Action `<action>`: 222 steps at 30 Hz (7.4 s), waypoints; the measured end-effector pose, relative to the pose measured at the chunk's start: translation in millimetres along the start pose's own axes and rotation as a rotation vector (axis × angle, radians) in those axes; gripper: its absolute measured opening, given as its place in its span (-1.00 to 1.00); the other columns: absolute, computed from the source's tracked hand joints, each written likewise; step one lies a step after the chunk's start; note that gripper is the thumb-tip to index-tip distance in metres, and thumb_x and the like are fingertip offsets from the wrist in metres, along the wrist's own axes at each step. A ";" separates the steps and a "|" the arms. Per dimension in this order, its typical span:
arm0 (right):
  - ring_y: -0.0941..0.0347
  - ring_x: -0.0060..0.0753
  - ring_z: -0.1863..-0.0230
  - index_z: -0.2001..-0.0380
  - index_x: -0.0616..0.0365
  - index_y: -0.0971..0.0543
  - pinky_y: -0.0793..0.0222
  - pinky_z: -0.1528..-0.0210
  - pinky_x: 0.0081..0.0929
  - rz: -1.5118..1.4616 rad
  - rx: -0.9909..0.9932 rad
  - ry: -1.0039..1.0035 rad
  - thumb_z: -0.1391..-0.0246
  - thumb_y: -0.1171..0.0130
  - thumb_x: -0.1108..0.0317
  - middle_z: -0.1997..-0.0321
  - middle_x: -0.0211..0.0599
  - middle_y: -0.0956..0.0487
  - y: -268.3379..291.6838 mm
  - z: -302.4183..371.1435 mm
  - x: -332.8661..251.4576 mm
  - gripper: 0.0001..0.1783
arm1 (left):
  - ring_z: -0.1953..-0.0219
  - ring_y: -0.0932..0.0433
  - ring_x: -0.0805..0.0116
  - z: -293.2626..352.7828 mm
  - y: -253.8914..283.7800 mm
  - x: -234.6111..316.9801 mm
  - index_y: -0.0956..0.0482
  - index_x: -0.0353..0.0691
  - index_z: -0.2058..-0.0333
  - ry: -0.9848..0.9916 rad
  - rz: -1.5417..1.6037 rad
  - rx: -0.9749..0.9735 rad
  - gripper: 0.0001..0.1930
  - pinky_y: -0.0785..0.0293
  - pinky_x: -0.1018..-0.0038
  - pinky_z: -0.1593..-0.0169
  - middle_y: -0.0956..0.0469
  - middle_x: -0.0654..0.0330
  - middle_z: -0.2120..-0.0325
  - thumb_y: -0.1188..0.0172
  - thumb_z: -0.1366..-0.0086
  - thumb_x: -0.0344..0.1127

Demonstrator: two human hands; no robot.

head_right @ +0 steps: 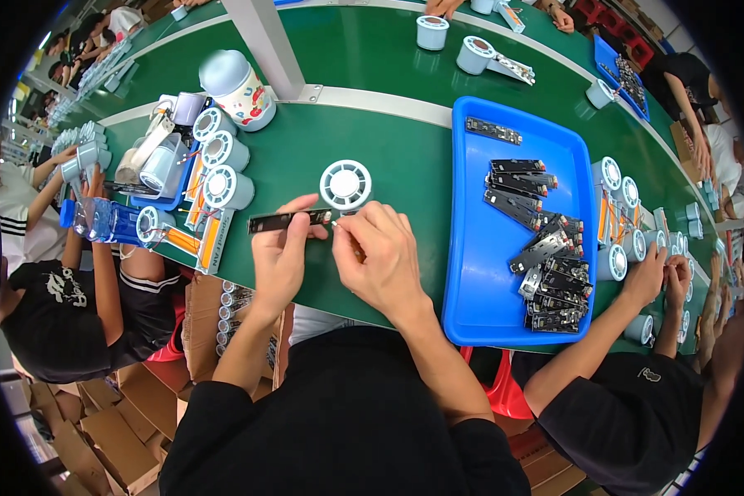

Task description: Assembling electronic components onto circuit boards or modules at a production line.

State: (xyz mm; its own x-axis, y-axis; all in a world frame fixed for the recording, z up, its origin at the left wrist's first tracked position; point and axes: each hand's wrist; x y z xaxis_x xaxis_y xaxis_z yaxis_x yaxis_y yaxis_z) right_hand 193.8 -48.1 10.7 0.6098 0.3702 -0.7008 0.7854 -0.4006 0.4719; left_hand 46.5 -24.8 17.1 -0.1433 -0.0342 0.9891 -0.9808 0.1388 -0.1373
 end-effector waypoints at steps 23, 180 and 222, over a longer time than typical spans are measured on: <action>-0.21 -0.43 0.51 0.58 0.12 -0.56 -0.14 0.31 -0.48 0.049 -0.021 -0.040 0.08 -0.21 0.55 0.57 -0.48 -0.39 3.2 -4.1 0.1 -0.91 | 0.30 -0.63 0.38 1.4 -1.1 -23.5 -0.69 -0.36 0.09 -0.624 -0.459 -0.030 -0.69 -0.56 0.54 0.13 -0.73 0.09 0.13 -0.25 -0.19 -0.70; -0.28 -0.35 0.70 0.54 0.13 -0.55 -0.17 0.65 -0.43 0.295 -0.041 -0.047 0.13 -0.28 0.53 0.54 -0.43 -0.44 2.6 -3.7 -24.3 -0.90 | 0.14 -0.68 0.30 14.4 6.0 -9.7 -0.69 -0.35 0.03 -0.486 -0.448 -0.030 -0.63 -0.58 0.52 0.08 -0.70 0.01 0.03 -0.28 -0.16 -0.70; -0.26 -0.50 0.59 0.05 0.15 -0.68 -0.19 0.56 -0.54 0.073 -0.235 -0.028 -0.03 -0.19 0.65 0.43 -0.38 -0.47 28.7 8.5 -21.1 -0.62 | 0.37 -0.61 0.47 3.6 19.2 -7.9 -0.61 -0.35 -0.06 -0.180 -0.262 -0.088 -0.68 -0.53 0.63 0.26 -0.68 0.11 0.27 -0.14 -0.35 -0.60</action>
State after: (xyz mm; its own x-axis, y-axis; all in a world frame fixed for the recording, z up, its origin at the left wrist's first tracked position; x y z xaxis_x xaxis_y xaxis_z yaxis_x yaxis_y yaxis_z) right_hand 202.5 -74.6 34.5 0.6656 0.3228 -0.6729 0.7441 -0.2181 0.6314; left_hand 28.3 -25.5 6.5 0.0832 -0.2536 0.9637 -0.9732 0.1872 0.1333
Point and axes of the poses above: each hand's wrist, its own z-axis away from the middle knuckle, its own y-axis out of the back of the hand, x = y × z
